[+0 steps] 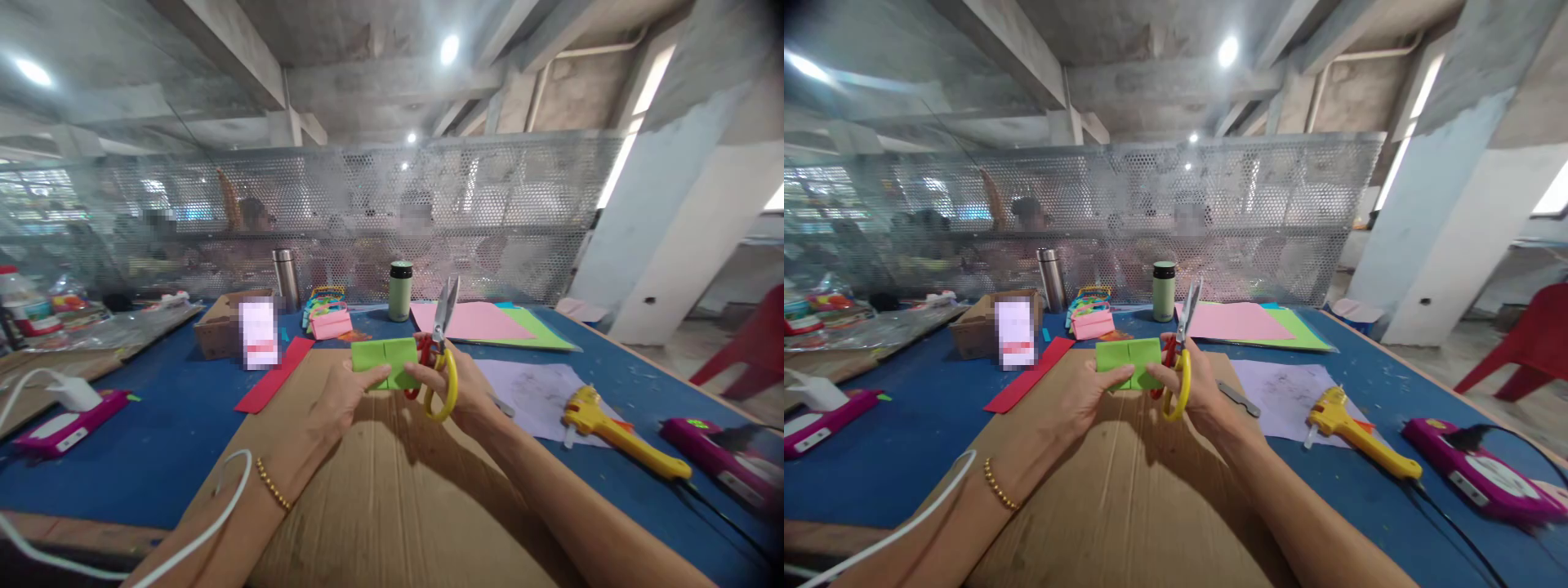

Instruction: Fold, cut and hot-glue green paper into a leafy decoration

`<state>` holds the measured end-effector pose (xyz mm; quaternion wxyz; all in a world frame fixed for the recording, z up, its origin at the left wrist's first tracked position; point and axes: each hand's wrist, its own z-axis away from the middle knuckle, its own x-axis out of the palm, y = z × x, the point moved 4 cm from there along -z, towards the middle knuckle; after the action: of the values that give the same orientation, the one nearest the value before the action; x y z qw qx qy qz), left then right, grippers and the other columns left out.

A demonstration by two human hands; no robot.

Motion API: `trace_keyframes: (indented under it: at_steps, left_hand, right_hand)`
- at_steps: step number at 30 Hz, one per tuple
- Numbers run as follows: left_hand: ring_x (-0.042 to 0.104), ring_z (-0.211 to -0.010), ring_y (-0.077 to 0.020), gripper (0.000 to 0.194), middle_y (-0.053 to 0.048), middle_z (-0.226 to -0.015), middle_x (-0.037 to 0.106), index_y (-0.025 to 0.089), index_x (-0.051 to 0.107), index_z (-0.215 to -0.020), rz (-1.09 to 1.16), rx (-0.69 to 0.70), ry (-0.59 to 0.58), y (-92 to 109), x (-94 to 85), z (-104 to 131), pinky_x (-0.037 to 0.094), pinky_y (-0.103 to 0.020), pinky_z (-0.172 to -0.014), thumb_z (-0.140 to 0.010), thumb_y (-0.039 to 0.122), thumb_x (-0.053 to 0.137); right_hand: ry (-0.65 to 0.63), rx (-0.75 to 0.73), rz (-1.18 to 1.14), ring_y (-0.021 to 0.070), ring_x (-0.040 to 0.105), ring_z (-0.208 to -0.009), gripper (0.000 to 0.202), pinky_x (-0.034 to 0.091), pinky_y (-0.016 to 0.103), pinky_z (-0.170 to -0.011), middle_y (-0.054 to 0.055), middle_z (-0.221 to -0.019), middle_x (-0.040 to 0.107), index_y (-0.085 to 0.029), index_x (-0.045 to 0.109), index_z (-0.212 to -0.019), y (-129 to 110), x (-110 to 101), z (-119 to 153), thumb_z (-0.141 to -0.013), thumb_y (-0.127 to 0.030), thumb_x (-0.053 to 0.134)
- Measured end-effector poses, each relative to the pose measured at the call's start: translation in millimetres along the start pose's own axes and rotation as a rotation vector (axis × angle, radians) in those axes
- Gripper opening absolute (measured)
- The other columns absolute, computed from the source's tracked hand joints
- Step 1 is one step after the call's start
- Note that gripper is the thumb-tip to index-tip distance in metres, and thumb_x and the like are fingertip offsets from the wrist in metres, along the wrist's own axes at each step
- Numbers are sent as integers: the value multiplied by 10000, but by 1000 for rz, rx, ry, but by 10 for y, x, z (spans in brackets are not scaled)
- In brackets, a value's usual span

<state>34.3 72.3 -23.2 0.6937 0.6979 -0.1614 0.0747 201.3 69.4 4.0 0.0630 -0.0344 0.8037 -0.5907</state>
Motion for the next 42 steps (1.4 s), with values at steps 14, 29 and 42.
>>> trace_keyframes:
  at_steps: [14, 29, 42]
  left_hand:
    - [523, -407, -106, 146, 15, -550, 590, 146, 637, -811, -346, -22, 23, -43, -32, 54, 369, -201, -361, -763, 274, 687]
    - [537, -393, -81, 136, -33, -559, 654, 112, 646, -673, -321, 34, 63, 17, -158, -61, 387, -184, -409, -785, 187, 665]
    - [566, -408, -104, 212, -48, -560, 683, 105, 657, -678, -11, 324, 405, 619, -548, -100, 414, -219, -450, -627, 253, 801]
  right_hand:
    - [71, 64, 144, 114, 466, -566, 655, 448, 274, -498, -46, -768, 494, -201, 521, -1213, 157, -67, -33, -644, -382, 789]
    - [56, 115, -110, 107, 535, -497, 616, 492, 252, -446, -81, -686, 515, -211, 503, -1085, 277, -49, -81, -678, -539, 830]
    - [-329, 40, 384, 125, 544, -580, 485, 440, 241, -508, -18, -730, 560, -200, 557, -929, -12, 53, 95, -945, -675, 464]
